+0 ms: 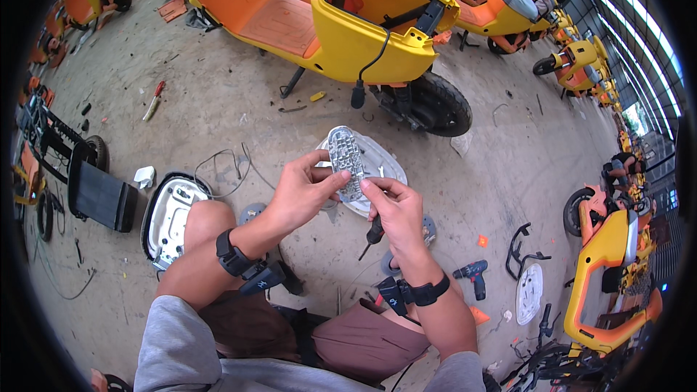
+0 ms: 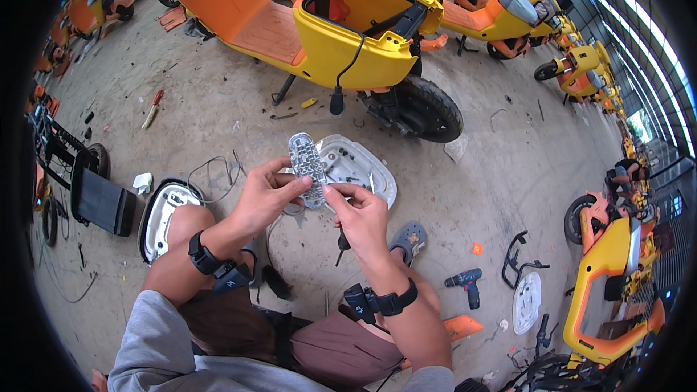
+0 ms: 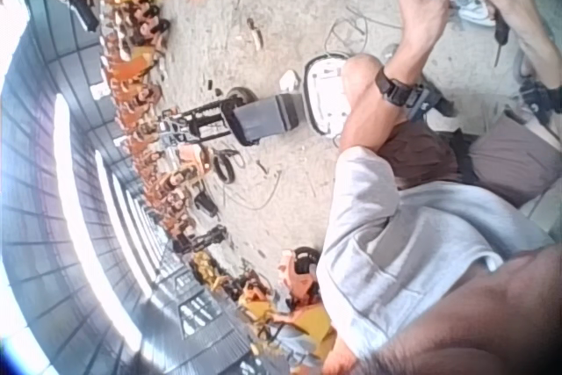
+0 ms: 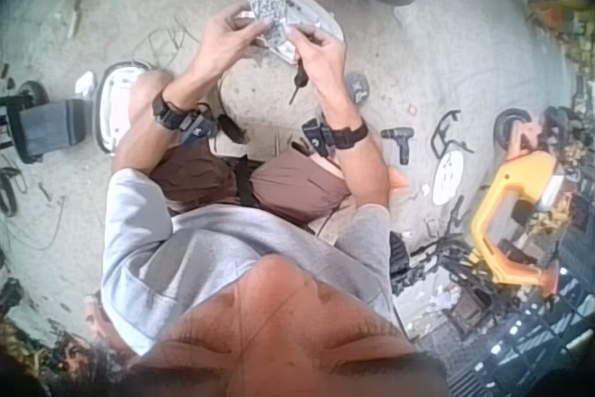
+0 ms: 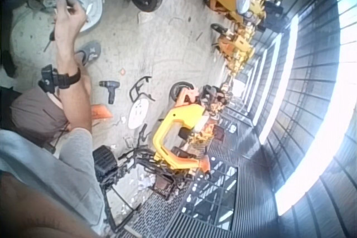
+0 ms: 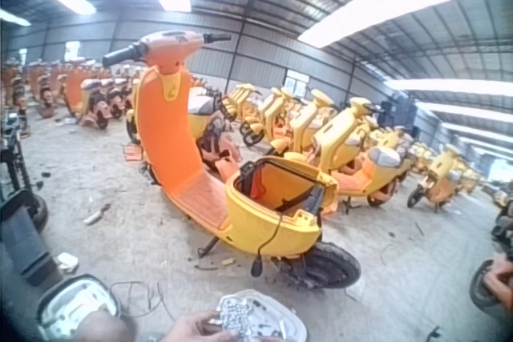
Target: The person uses a screwdriver to disassemble an electronic light component, removes a circuit board, and unscrews internal screws.
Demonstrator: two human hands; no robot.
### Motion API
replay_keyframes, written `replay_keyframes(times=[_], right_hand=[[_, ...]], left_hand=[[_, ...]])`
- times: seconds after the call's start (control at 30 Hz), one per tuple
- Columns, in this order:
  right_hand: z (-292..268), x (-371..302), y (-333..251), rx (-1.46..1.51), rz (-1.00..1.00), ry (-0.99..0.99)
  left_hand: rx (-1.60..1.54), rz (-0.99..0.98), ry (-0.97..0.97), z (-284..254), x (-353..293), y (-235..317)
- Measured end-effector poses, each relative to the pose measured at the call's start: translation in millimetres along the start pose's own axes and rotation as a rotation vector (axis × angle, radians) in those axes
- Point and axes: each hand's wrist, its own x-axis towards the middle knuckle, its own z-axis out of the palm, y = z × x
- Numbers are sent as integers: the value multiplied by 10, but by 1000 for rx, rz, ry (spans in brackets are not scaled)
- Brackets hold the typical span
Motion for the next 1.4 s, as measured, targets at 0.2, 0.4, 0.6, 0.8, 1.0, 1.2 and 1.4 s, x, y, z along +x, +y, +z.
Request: replay_keyframes(times=[0.2, 0.4, 0.6, 0.8, 1.0, 1.2, 1.4], right_hand=[[-53, 11, -49, 7, 31, -17], [-95, 32, -21, 74, -28, -77], [-217, 110, 78, -8, 13, -157], [-192, 175, -14, 231, 33, -135], [-243, 180, 93, 360, 53, -81], [-209, 123, 77, 357, 67, -75], [-186, 148, 38, 271, 89, -64]], left_hand=[[45, 14, -20, -2, 9, -57], [182, 22, -134, 9, -34, -156], [337, -67, -244, 52, -52, -80], [132, -5, -254, 87, -20, -32], [249, -70, -281, 57, -76, 9], [222, -73, -286, 27, -84, -34], [156, -68, -291, -36, -84, -26]])
